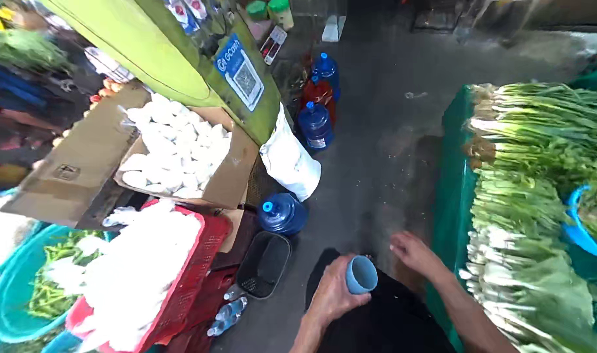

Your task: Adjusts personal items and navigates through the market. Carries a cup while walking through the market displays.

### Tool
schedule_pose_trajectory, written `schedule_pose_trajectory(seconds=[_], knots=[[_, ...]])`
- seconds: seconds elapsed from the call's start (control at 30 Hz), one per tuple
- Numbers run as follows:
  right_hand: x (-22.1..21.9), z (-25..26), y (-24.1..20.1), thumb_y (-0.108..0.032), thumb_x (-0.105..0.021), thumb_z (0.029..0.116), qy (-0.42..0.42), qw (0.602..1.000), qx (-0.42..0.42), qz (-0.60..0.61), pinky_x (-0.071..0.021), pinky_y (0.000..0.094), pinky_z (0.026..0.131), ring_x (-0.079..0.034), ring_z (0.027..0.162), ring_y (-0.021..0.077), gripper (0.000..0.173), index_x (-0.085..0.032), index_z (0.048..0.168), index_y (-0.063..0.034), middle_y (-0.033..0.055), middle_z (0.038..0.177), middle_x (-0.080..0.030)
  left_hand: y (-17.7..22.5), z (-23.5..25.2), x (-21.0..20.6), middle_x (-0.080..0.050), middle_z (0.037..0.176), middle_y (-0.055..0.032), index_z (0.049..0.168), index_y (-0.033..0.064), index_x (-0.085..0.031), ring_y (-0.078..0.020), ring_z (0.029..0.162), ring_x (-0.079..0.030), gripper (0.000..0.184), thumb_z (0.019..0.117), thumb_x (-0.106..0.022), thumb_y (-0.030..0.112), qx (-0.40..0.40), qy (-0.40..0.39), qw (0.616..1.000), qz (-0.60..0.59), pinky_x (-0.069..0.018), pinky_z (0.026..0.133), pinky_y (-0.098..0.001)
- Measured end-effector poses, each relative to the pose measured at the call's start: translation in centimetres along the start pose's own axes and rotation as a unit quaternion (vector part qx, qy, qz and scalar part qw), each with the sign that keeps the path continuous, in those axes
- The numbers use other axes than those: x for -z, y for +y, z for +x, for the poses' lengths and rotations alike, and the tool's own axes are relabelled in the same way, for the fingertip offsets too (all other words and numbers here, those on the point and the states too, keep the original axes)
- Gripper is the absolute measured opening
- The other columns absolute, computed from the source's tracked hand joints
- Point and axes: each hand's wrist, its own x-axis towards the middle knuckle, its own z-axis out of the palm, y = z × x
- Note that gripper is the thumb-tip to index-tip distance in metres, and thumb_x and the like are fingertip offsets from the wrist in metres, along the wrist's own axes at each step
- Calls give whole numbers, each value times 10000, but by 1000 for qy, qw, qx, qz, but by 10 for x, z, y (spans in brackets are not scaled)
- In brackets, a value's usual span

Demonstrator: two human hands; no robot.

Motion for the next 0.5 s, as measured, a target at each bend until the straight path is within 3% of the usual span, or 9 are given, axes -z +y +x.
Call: schedule_pose_trajectory(seconds=[0.1,0.2,0.3,0.37,0.43,0.5], knots=[[89,91,-24,-291,-565,1041,32,997,74,5,-563,425,982,-672,1125,288,426,-599,1365,-15,212,1312,-623,11,99,19,-641,1349,-99,1410,74,-555,-228,1266,-600,913,653,-929,422,6,30,999,-16,-482,1096,-482],[151,178,-4,-291,-554,1039,69,995,51,54,-570,410,953,-678,1094,252,434,-585,1383,-27,192,1285,-643,3,196,44,-638,1345,-113,1410,50,-542,-205,1270,-599,922,652,-935,399,22,59,996,-63,-491,1099,-424],[187,250,63,-291,-555,1044,57,991,-98,66,-537,519,997,-672,1119,327,453,-557,1408,-22,217,1263,-659,-19,305,74,-635,1346,-116,1431,43,-521,-177,1257,-608,936,661,-930,385,47,60,994,-79,-505,1088,-383],[195,262,107,-255,-576,1044,32,970,-226,80,-508,586,1021,-650,1160,395,440,-557,1397,5,259,1282,-645,-26,384,105,-608,1394,-141,1472,34,-485,-200,1288,-591,976,670,-927,371,45,39,995,-75,-487,1104,-389],[193,249,130,-202,-529,1071,56,916,-351,184,-555,554,903,-672,1053,375,373,-550,1368,22,265,1244,-643,-21,470,140,-585,1431,-143,1499,40,-458,-210,1321,-570,1007,671,-930,365,18,14,997,-73,-472,1125,-399],[205,234,123,-211,-444,1105,111,865,-385,301,-563,496,794,-670,970,363,393,-500,1383,63,308,1232,-613,-10,558,172,-577,1450,-132,1528,67,-435,-237,1342,-554,1032,687,-910,431,-23,-5,999,-34,-443,1146,-439]])
